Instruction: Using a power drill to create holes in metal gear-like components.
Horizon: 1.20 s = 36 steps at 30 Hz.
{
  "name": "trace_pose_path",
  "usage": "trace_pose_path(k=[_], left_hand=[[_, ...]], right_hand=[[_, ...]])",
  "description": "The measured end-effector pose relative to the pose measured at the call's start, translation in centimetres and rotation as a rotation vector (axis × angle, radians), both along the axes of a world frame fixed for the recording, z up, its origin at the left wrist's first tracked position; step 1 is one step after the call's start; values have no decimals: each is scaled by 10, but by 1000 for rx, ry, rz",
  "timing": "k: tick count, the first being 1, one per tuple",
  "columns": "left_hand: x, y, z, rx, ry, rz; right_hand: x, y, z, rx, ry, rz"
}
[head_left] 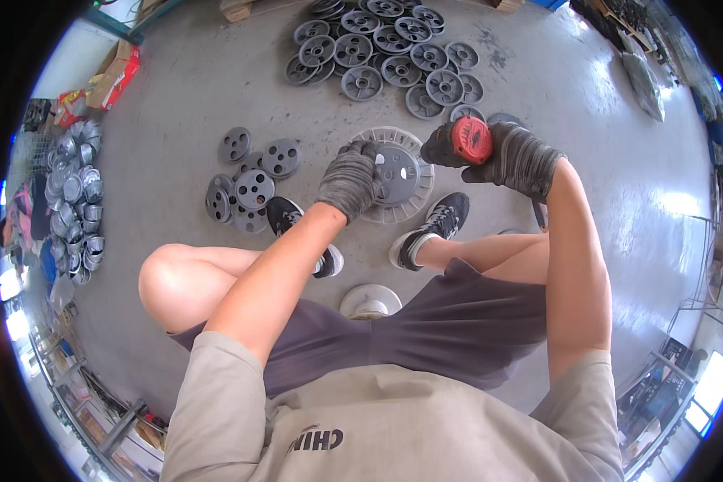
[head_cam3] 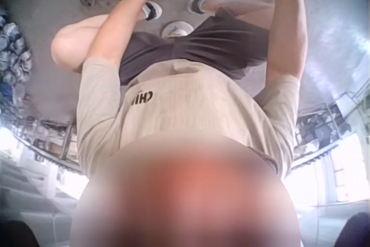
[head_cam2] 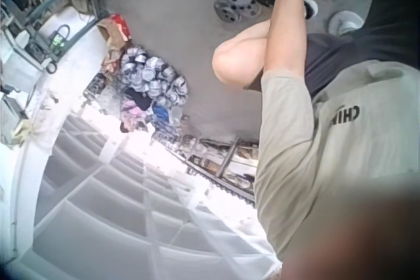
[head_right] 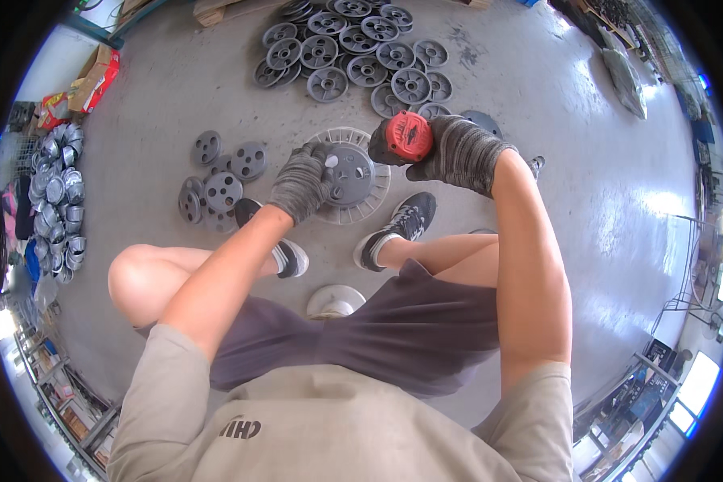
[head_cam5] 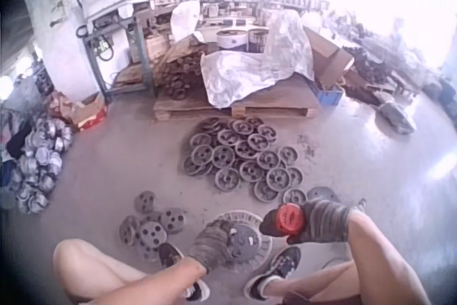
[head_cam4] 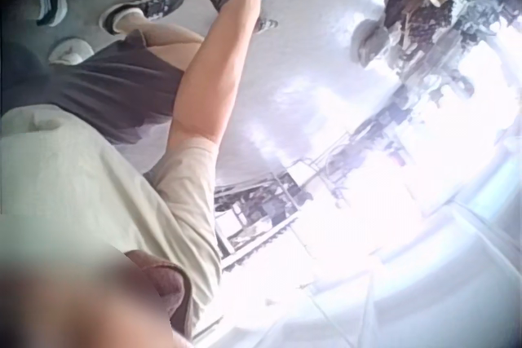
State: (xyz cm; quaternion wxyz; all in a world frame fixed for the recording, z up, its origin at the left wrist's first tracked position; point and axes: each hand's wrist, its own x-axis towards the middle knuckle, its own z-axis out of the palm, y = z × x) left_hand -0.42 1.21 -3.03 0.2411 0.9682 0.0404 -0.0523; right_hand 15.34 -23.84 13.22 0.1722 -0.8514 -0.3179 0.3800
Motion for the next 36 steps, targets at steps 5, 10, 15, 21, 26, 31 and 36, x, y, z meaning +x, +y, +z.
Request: trace_pose_path(k=[5, 10, 15, 21, 26, 31, 36], left_hand=[[-26, -11, 3, 212, 132, 58], [-26, -22, -6, 195, 225, 193], [-24, -13, -2, 143, 267, 137], [-29, -7, -8, 182, 300, 43], [-36, -14, -14, 69, 226, 114], [-35, -19, -16, 48, 186, 166], [-37, -16, -17, 57, 180, 169]], right_hand=[[-3, 5, -17, 34, 65, -11], [-2, 15, -40, 93, 58, 25], [-3, 21, -50, 134, 61, 17], [-6, 35, -44, -61, 55, 29], [-7, 42, -34, -171, 67, 28], [-8, 31, -40, -9, 41, -8], [-18, 48, -16, -135, 72, -36]])
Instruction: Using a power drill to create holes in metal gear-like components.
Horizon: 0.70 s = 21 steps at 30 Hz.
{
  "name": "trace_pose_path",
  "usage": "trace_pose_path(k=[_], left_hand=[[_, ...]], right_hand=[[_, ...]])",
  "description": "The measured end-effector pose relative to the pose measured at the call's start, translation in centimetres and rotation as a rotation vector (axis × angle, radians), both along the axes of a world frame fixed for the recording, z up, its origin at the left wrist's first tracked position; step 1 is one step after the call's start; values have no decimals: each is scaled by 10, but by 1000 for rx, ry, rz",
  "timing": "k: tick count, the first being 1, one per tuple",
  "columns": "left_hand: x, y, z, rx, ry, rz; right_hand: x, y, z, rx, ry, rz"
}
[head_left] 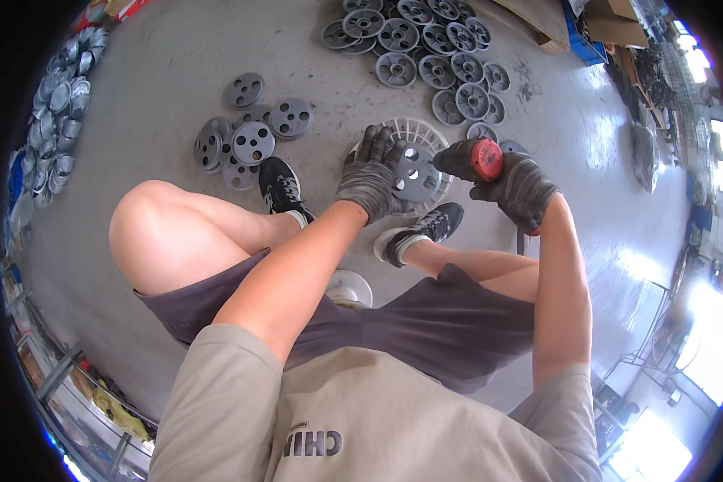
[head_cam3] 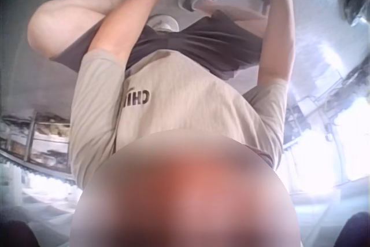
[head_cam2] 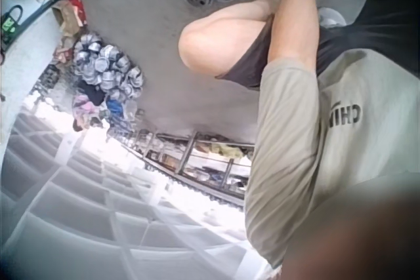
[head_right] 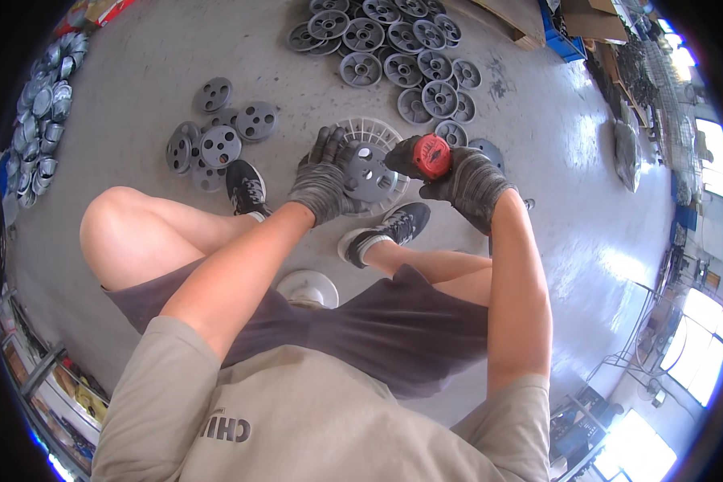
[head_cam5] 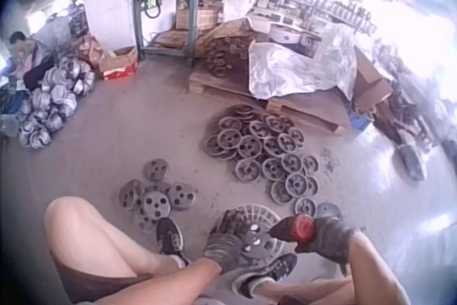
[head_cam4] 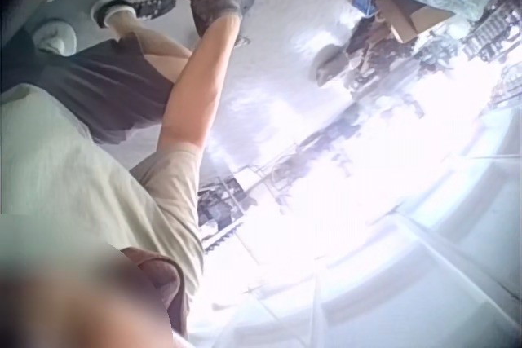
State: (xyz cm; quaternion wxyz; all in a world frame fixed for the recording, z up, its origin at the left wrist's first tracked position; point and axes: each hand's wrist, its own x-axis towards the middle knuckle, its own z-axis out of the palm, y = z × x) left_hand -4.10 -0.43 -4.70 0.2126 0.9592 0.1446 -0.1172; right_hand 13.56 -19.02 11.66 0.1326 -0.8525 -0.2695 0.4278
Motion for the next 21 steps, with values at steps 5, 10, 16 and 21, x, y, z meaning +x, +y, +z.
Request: trace_pose_path(k=[5, 10, 16, 21], left_hand=[[0, -1, 4, 7, 22, -17], [-1, -2, 5, 67, 52, -39], [-4, 0, -8, 24, -48, -33], [-4, -1, -13, 23, -63, -23]], right_hand=[[2, -5, -11, -3, -10, 9], [2, -2, -14, -7, 27, -8], [-8, -4, -5, 150, 42, -117], [0, -5, -15, 51, 49, -80]])
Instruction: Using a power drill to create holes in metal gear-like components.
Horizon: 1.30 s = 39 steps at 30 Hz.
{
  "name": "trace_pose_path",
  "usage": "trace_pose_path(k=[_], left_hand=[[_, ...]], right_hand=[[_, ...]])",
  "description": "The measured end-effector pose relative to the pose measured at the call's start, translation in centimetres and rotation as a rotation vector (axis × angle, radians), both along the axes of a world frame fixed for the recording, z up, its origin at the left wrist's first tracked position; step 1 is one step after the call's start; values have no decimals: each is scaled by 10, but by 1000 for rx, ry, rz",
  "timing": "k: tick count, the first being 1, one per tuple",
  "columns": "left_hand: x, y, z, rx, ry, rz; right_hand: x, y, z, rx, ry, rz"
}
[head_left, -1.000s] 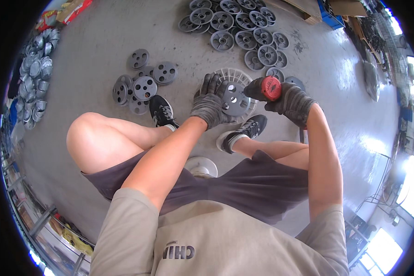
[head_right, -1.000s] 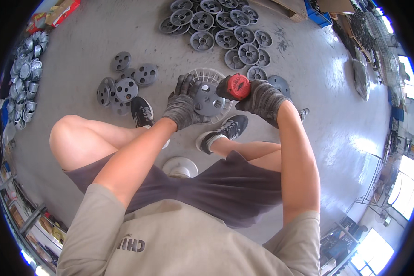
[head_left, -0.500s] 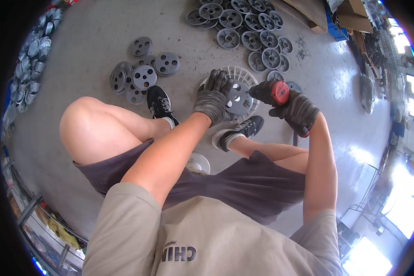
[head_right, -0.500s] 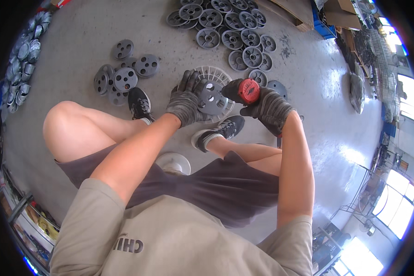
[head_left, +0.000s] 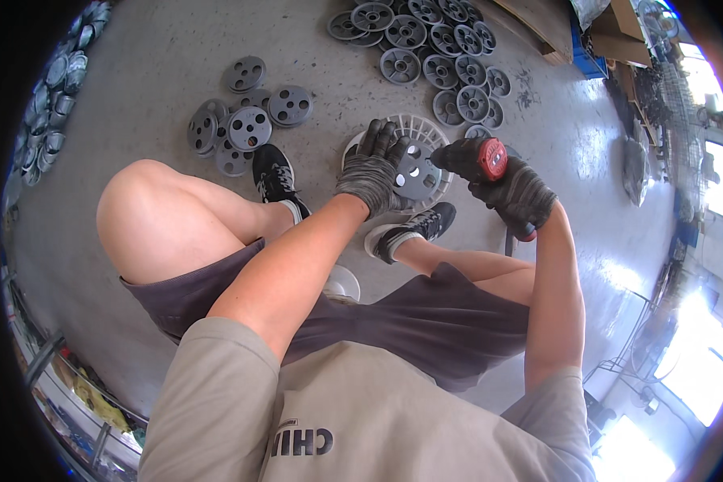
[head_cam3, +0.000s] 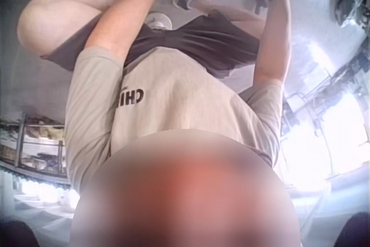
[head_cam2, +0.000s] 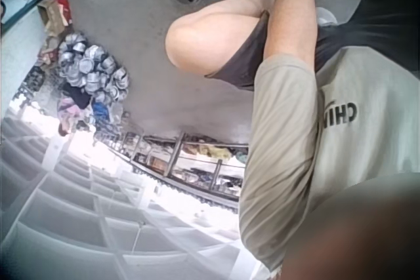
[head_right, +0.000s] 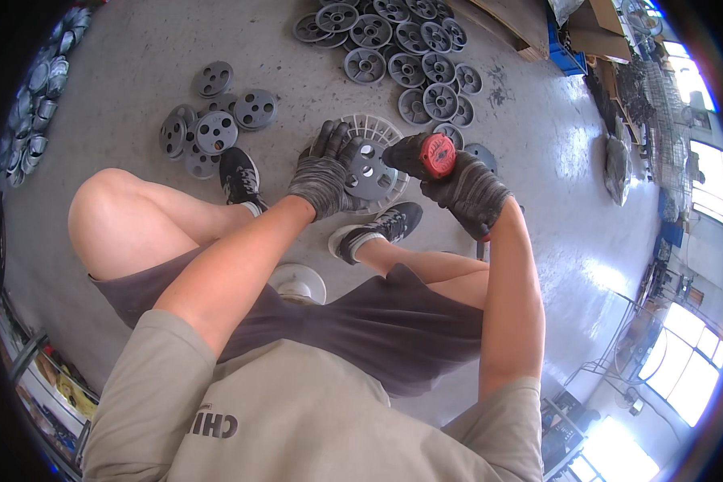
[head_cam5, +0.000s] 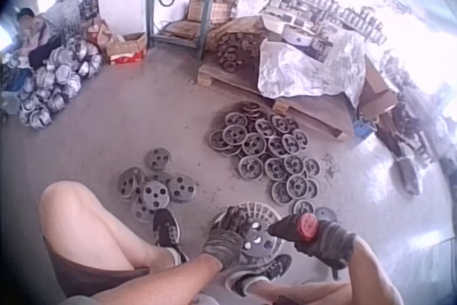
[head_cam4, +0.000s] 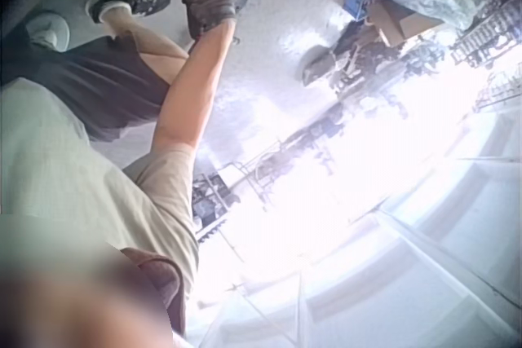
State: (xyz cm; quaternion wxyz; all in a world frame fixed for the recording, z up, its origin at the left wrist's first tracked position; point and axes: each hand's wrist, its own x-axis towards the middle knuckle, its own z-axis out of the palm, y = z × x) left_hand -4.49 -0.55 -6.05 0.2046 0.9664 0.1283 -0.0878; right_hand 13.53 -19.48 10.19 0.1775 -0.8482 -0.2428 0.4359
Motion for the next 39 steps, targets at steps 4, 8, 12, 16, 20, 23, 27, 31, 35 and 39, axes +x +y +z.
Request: trace_pose_path(k=[4, 8, 12, 16, 20, 23, 27, 31, 35, 39], left_hand=[[0, -1, 0, 7, -10, -1], [1, 0, 2, 9, 6, -11], [0, 0, 3, 16, 17, -6], [1, -1, 4, 22, 5, -6], [2, -1, 5, 50, 22, -16], [0, -1, 2, 30, 38, -8], [3, 0, 3, 21, 10, -7], [0, -2, 3, 6, -3, -12], [0, 1, 2, -23, 28, 8], [1, 0, 4, -26, -2, 2]], right_hand=[[-1, 1, -3, 78, -6, -9], [0, 5, 1, 42, -9, 29], [-2, 7, -1, 13, -5, 18], [1, 5, -7, 27, -22, 34], [2, 8, -5, -18, -69, 92], [0, 10, -4, -28, -19, 108], [3, 6, -11, 63, -56, 107], [5, 11, -9, -3, -30, 140], [2, 18, -4, -40, 4, 46], [12, 11, -14, 72, -82, 176]])
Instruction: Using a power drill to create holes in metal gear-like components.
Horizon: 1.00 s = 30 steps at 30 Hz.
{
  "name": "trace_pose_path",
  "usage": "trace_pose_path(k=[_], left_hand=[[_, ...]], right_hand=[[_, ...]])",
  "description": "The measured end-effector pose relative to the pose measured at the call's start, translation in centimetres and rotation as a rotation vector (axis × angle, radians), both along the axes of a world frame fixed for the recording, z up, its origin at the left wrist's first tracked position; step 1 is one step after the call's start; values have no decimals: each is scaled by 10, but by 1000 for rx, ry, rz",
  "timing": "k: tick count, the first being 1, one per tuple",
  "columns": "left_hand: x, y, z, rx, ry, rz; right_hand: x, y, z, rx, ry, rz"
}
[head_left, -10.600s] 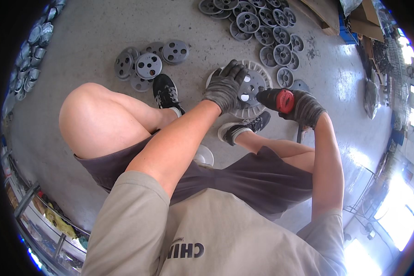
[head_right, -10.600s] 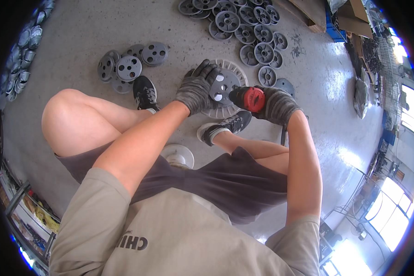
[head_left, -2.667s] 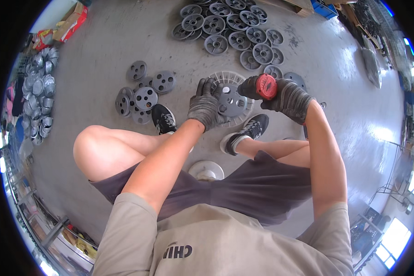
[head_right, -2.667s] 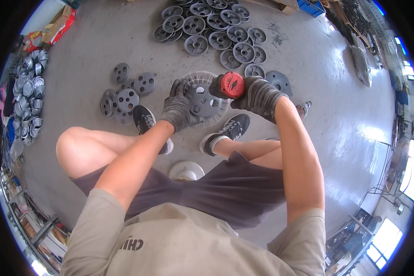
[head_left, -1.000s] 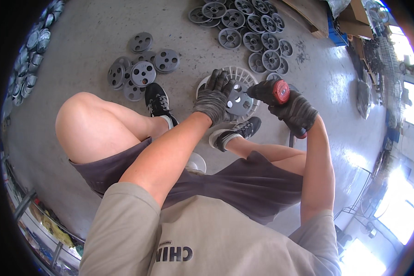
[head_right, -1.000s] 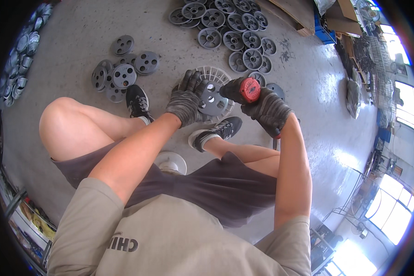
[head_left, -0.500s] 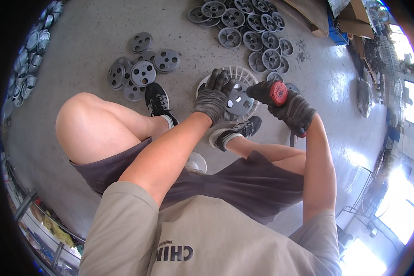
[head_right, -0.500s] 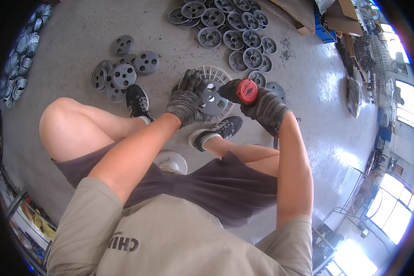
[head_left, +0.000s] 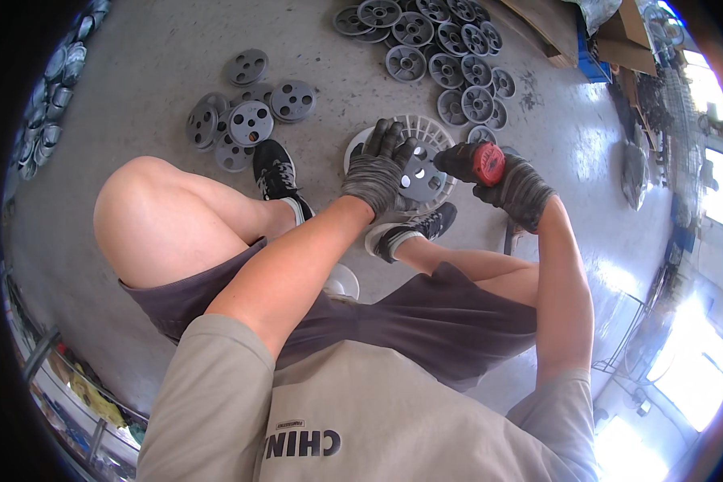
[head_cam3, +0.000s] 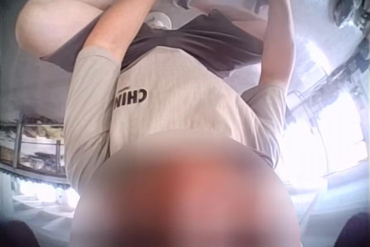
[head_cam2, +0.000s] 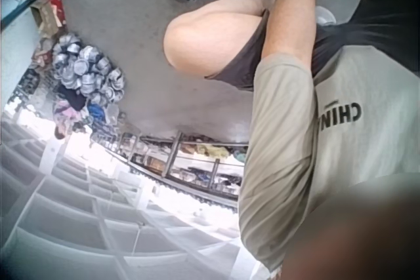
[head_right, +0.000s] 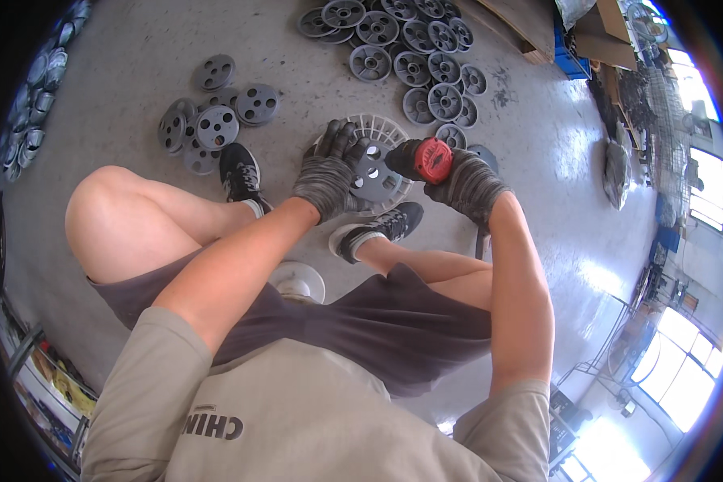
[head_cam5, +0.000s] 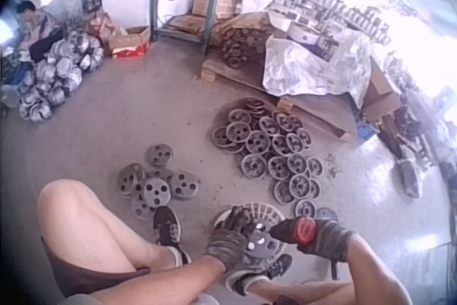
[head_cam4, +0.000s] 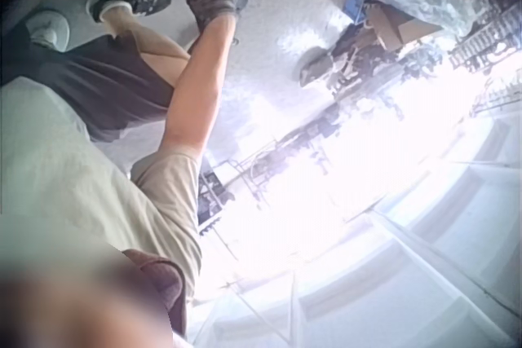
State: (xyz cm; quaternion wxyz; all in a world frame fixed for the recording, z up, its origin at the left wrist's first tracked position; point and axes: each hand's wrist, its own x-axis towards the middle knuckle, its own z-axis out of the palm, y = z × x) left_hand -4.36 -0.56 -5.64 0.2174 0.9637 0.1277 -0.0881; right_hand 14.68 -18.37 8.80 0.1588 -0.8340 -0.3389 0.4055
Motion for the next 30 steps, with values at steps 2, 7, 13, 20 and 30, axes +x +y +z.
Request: trace_pose_path(k=[2, 7, 13, 20, 30], left_hand=[[-1, 1, 3, -46, 33, 5], [0, 2, 7, -46, 46, 4], [0, 0, -4, -66, -4, 40], [0, 0, -2, -65, 17, 26], [-2, 1, 7, -64, 58, 24]], right_hand=[[1, 5, 2, -20, -43, 47], [13, -5, -14, 50, -68, 99], [21, -9, -27, 44, -77, 115], [23, -7, -25, 51, -99, 146], [21, -5, -19, 16, -139, 178]])
